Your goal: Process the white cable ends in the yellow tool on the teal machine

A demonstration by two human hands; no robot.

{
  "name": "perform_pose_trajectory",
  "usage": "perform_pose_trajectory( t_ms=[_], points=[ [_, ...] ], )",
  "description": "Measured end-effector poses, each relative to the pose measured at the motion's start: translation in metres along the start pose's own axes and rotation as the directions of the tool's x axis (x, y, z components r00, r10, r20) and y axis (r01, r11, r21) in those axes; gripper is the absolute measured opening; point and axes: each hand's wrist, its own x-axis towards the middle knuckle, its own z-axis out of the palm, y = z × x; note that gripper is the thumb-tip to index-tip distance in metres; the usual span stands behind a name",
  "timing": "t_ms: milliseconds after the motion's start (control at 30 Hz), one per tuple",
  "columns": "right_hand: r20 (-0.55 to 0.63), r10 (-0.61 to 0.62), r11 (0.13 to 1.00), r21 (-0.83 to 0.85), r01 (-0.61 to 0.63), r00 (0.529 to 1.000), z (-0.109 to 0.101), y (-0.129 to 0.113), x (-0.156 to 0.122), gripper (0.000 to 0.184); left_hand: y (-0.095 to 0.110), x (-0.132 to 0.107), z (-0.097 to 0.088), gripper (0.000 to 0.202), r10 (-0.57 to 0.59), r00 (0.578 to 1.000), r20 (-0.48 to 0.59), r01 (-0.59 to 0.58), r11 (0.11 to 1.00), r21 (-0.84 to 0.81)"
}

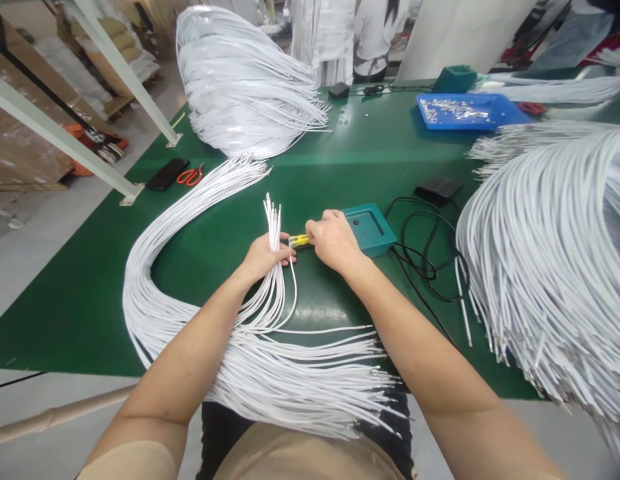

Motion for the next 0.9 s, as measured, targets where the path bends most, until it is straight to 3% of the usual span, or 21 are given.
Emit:
perform_pose_trajectory(
  t_ms=[100,267,433,500,567,667,767,833,900],
  points=[
    [-0.029,0.039,0.999,0.005,-0.039,0.999,-0.003,0.001,-0.005,0.014,0.000,0.000,0.000,0.044,-0.004,1.000,0.010,0.004,1.000,-0.001],
    [-0.203,0.322,0.941,-0.040,-0.336,0.925,0.000,0.011,-0.018,0.039,0.000,0.000,-0.002,0.047,-0.022,0.999,0.031,0.023,1.000,-0.019],
    [-0.195,0.320,0.945,0.003,-0.326,0.927,0.003,0.017,-0.023,0.042,0.003,-0.004,-0.011,0.050,0.003,0.999,0.051,-0.001,0.999,-0.052],
    [-0.229,0.281,0.960,0.059,-0.275,0.932,0.000,0.014,-0.025,0.038,0.005,-0.005,-0.015,0.054,0.031,0.999,0.037,-0.029,0.998,-0.063],
    [-0.240,0.176,0.978,0.157,-0.141,0.955,-0.006,0.005,-0.027,0.033,0.007,-0.007,-0.018,0.056,0.073,0.997,0.028,-0.071,0.996,-0.053],
    [-0.158,-0.113,0.939,0.307,0.158,0.981,-0.011,-0.021,-0.031,0.028,0.009,-0.008,-0.020,0.048,0.094,0.994,0.050,-0.092,0.995,-0.050],
    [-0.015,-0.371,0.872,0.339,0.354,0.928,-0.011,-0.049,-0.035,0.028,0.010,-0.010,-0.019,0.038,0.068,0.995,0.075,-0.061,0.994,-0.091],
    [0.091,-0.376,0.880,0.347,0.325,0.922,-0.010,-0.061,-0.039,0.027,0.012,-0.011,-0.018,0.036,0.053,0.996,0.072,-0.044,0.991,-0.129],
    [0.253,-0.316,0.876,0.449,0.178,0.915,-0.010,-0.064,-0.042,0.024,0.014,-0.012,-0.018,0.035,0.036,0.998,0.059,-0.026,0.986,-0.166]
  ],
)
